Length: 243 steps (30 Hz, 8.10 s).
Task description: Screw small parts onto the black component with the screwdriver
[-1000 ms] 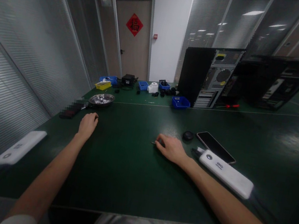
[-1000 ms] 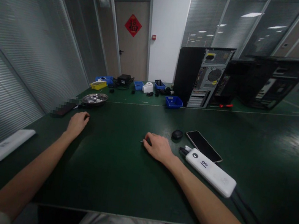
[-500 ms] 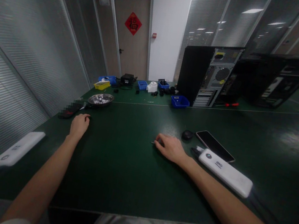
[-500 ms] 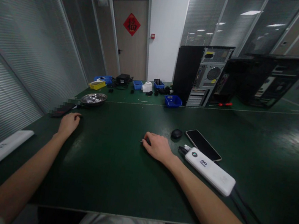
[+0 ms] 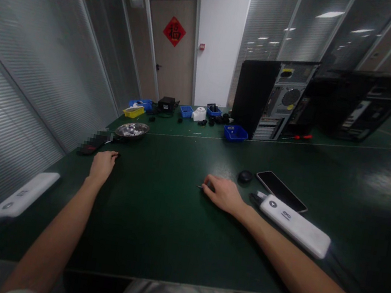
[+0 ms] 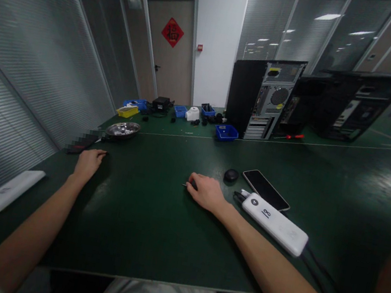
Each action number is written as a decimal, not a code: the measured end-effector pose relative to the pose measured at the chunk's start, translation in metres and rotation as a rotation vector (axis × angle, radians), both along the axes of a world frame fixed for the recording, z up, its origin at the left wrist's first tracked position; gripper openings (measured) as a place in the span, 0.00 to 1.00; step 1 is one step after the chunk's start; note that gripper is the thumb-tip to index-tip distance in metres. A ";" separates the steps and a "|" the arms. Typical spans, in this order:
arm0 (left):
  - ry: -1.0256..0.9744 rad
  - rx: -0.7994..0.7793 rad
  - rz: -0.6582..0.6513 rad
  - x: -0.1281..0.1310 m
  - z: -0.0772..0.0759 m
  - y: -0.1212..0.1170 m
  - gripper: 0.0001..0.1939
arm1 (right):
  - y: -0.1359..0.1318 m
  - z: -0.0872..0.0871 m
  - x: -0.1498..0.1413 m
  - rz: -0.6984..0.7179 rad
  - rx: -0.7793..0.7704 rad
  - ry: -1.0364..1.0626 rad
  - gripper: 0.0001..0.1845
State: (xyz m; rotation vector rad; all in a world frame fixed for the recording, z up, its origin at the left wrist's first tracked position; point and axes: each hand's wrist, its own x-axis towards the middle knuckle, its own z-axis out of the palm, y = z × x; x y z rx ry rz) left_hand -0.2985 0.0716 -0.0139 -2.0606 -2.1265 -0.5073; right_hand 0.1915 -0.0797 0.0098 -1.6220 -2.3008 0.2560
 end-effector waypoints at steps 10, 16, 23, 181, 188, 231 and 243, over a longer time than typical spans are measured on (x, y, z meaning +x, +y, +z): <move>-0.057 -0.010 0.106 0.011 0.011 -0.009 0.12 | 0.000 -0.001 0.001 0.012 0.012 0.016 0.13; -0.134 0.026 0.018 0.029 0.026 -0.023 0.11 | 0.002 -0.004 0.001 0.014 0.038 0.026 0.12; -0.318 -0.054 -0.482 0.129 0.040 -0.058 0.16 | 0.003 -0.008 0.003 0.034 0.067 0.077 0.13; 0.037 0.133 0.159 0.022 0.029 -0.029 0.20 | 0.002 -0.003 0.003 -0.017 0.056 0.019 0.11; -0.061 0.203 -0.315 0.117 0.052 -0.054 0.19 | 0.003 -0.003 0.003 -0.015 0.060 0.021 0.10; -0.362 -0.200 -1.062 0.224 0.013 -0.115 0.13 | -0.007 -0.001 -0.011 0.176 0.065 0.105 0.08; -0.378 -0.171 -1.090 0.224 0.008 -0.115 0.13 | -0.006 -0.007 -0.008 0.223 0.081 0.096 0.10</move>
